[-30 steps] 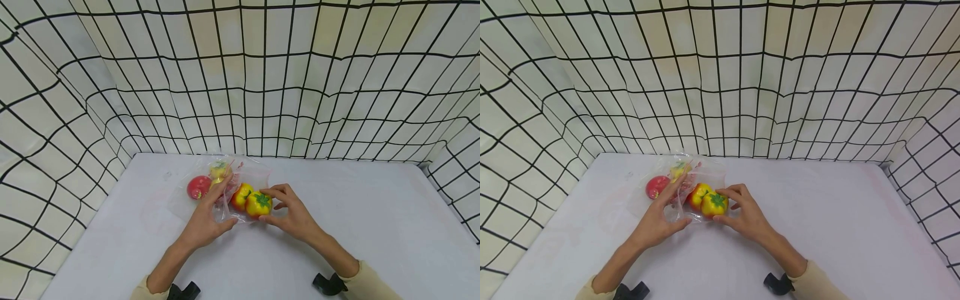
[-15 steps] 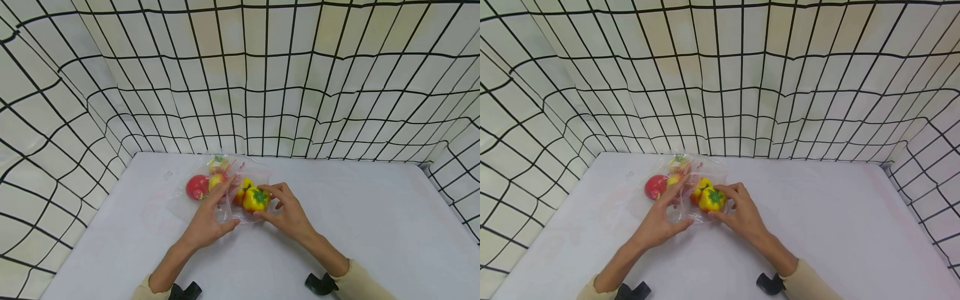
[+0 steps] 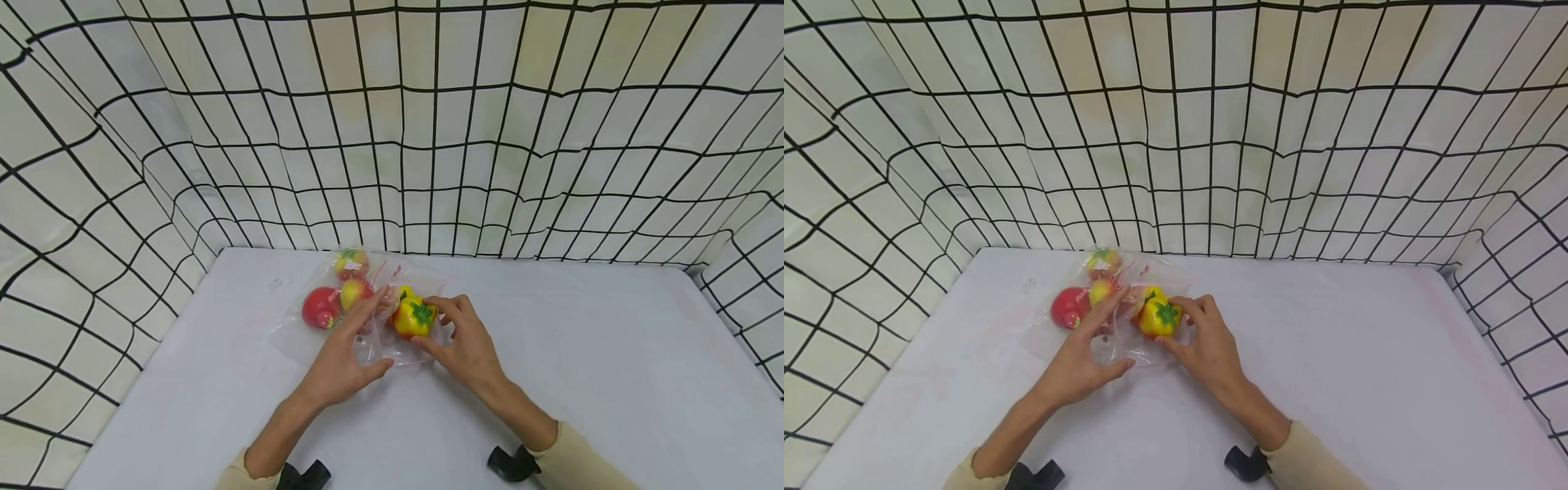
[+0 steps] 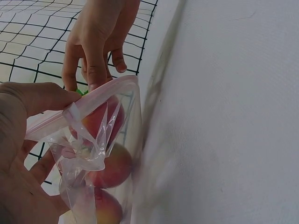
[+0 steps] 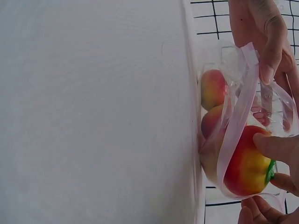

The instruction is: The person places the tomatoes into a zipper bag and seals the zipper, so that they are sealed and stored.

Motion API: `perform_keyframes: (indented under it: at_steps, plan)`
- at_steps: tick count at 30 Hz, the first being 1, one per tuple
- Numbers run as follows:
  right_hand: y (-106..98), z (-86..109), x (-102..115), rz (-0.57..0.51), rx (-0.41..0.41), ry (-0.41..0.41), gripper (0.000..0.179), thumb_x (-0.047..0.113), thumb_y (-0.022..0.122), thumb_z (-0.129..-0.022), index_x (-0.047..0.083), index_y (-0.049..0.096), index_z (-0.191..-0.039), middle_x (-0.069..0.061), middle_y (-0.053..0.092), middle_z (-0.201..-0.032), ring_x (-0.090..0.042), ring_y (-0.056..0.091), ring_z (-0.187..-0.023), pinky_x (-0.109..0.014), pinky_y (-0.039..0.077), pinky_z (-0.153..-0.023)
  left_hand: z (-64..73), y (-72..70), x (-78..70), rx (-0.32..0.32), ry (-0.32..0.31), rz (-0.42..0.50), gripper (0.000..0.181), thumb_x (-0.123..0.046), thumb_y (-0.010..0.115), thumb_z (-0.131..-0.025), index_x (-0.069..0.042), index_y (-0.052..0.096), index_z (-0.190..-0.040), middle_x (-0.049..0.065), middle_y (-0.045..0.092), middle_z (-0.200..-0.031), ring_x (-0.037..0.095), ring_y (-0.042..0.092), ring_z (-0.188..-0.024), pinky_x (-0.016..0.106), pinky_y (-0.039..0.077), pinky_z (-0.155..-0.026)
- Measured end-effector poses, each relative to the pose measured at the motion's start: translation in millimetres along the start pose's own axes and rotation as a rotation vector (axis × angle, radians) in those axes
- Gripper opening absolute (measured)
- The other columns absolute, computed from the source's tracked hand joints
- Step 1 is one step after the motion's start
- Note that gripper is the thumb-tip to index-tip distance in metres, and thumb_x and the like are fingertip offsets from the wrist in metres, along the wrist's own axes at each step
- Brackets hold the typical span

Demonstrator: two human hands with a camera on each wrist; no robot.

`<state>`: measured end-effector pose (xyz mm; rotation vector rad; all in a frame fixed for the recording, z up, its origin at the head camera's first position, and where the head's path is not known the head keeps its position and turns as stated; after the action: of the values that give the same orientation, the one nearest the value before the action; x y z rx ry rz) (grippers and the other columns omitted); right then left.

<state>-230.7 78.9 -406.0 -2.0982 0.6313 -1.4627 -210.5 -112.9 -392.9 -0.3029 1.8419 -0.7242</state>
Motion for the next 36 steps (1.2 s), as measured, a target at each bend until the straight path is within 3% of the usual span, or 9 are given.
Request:
perform_keyframes:
  at_steps: [7,18,26,36]
  plan:
    - [-2,-1.1,0,0.019,-0.002,-0.002,0.064,0.022,0.092,-0.079,0.022,0.065,-0.136,-0.008,0.061,-0.108,-0.020,0.062,-0.093,-0.026,0.055,-0.072,-0.3,-1.8,-1.2,-0.006,0.015,-0.014,0.102,-0.012,0.088,-0.081,-0.032,0.031,-0.164,-0.008,0.039,-0.168,0.025,0.039,-0.155,0.053,0.050,-0.114]
    - [-20,-5.2,-3,0.002,0.048,-0.087,0.070,0.024,0.092,-0.079,0.021,0.062,-0.141,-0.012,0.062,-0.116,-0.022,0.065,-0.094,-0.031,0.058,-0.075,0.7,-6.6,-0.4,-0.021,0.004,-0.030,0.104,-0.016,0.087,-0.080,-0.034,0.028,-0.165,-0.007,0.034,-0.170,0.028,0.034,-0.158,0.059,0.041,-0.121]
    - [-38,-19.3,-12,-0.095,0.026,-0.097,0.055,0.022,0.081,-0.092,0.024,0.061,-0.143,-0.013,0.061,-0.119,-0.029,0.069,-0.100,-0.034,0.061,-0.080,1.4,-7.3,1.9,-0.013,-0.037,0.004,0.106,-0.023,0.086,-0.079,-0.034,0.026,-0.166,0.001,0.033,-0.171,0.033,0.032,-0.158,0.065,0.040,-0.119]
    - [-38,-33.4,-23,-0.119,0.098,-0.101,0.049,0.011,0.070,-0.099,0.026,0.060,-0.144,-0.014,0.063,-0.127,-0.021,0.068,-0.108,-0.031,0.060,-0.086,2.0,-6.5,0.6,0.011,-0.053,0.006,0.114,-0.022,0.090,-0.075,-0.040,0.022,-0.165,-0.001,0.032,-0.171,0.033,0.030,-0.159,0.065,0.039,-0.120]
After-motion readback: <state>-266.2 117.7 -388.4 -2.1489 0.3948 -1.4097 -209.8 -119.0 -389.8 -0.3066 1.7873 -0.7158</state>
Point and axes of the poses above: each hand's wrist, its own z-axis away from the middle knuckle, its own y-axis out of the palm, x = y × z, the point moved 8 cm from there along -z, towards the middle knuckle
